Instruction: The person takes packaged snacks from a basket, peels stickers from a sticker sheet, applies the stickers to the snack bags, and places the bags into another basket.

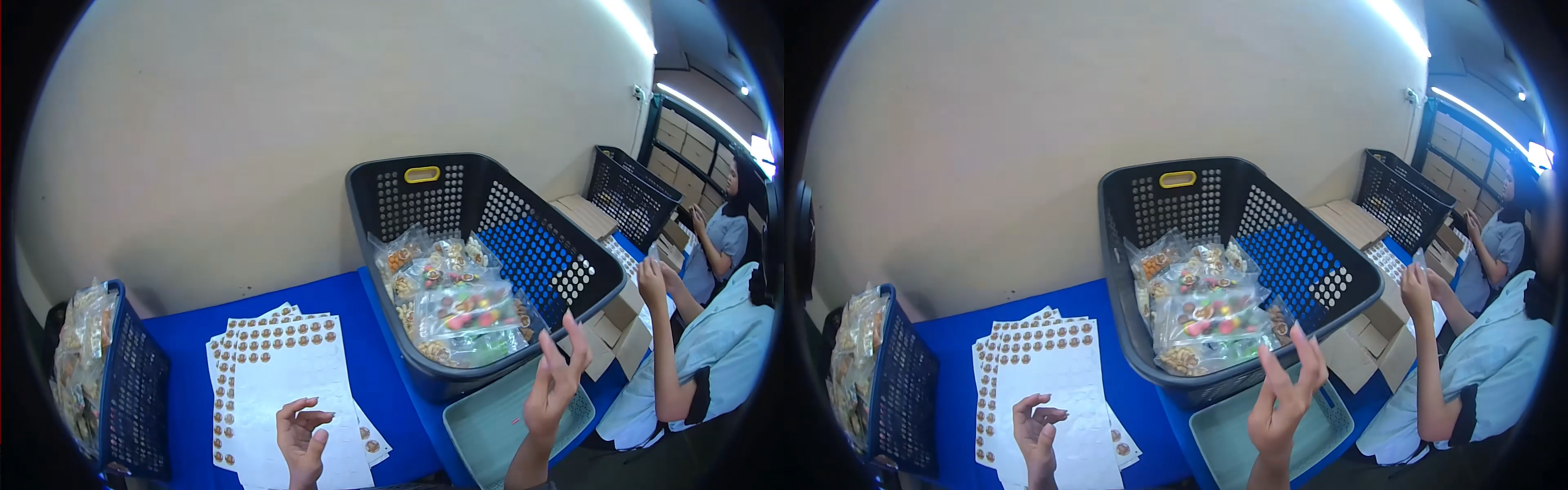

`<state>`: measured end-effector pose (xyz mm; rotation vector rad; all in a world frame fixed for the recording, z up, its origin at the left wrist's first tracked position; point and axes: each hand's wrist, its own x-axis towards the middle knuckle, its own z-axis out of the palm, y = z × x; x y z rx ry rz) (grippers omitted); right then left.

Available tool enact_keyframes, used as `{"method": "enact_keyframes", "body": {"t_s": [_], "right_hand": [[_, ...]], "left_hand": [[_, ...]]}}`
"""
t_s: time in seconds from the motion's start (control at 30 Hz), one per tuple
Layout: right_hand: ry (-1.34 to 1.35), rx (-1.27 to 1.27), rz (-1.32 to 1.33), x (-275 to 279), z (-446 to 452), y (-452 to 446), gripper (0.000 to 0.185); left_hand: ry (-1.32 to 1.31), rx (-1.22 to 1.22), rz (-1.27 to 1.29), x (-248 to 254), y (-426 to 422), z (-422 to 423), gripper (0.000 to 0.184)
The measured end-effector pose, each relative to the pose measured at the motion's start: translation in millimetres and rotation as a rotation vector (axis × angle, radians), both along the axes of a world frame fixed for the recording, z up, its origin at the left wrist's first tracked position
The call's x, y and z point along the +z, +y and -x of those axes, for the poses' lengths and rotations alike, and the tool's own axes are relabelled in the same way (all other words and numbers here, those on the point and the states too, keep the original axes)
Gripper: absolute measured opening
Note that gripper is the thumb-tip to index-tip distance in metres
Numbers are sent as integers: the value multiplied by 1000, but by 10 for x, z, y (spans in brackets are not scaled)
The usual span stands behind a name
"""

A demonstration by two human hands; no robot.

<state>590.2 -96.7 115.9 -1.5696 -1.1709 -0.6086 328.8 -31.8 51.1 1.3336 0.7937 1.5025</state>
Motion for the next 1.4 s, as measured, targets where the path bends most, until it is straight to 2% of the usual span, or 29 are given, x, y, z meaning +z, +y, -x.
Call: {"method": "enact_keyframes", "body": {"t_s": [0.1,0.33,0.57,0.7,1.0,1.07,1.1,1.2,1.27,1.3,1.33,1.4], "right_hand": [[46,133,-13,-108,226,-102,32],[162,469,102,-389,675,-59,22],[241,587,157,-508,1075,67,13],[282,706,182,-530,1412,192,14],[219,935,246,-438,2579,347,12],[-52,946,224,-354,2801,383,17],[50,1006,302,-353,2936,380,19],[16,1019,297,-378,3342,440,19],[-18,1038,240,-464,3610,512,14],[49,1031,258,-473,3770,508,12],[118,1022,275,-487,3906,505,11],[169,1023,313,-515,4100,509,11]], "left_hand": [[-15,48,29,11,-65,200,42],[12,281,-18,-18,-243,696,34],[19,466,-86,18,-443,1210,29],[17,570,-125,58,-626,1557,27],[55,869,-204,245,-1048,2818,23],[46,927,-242,302,-1118,3158,21],[67,983,-258,325,-1160,3336,21],[117,1105,-298,395,-1225,3855,16],[372,1253,-325,419,-1253,4236,12],[519,1325,-305,457,-1257,4436,13],[524,1330,-298,541,-1261,4588,13],[821,1297,63,743,-1251,4837,22]]}}
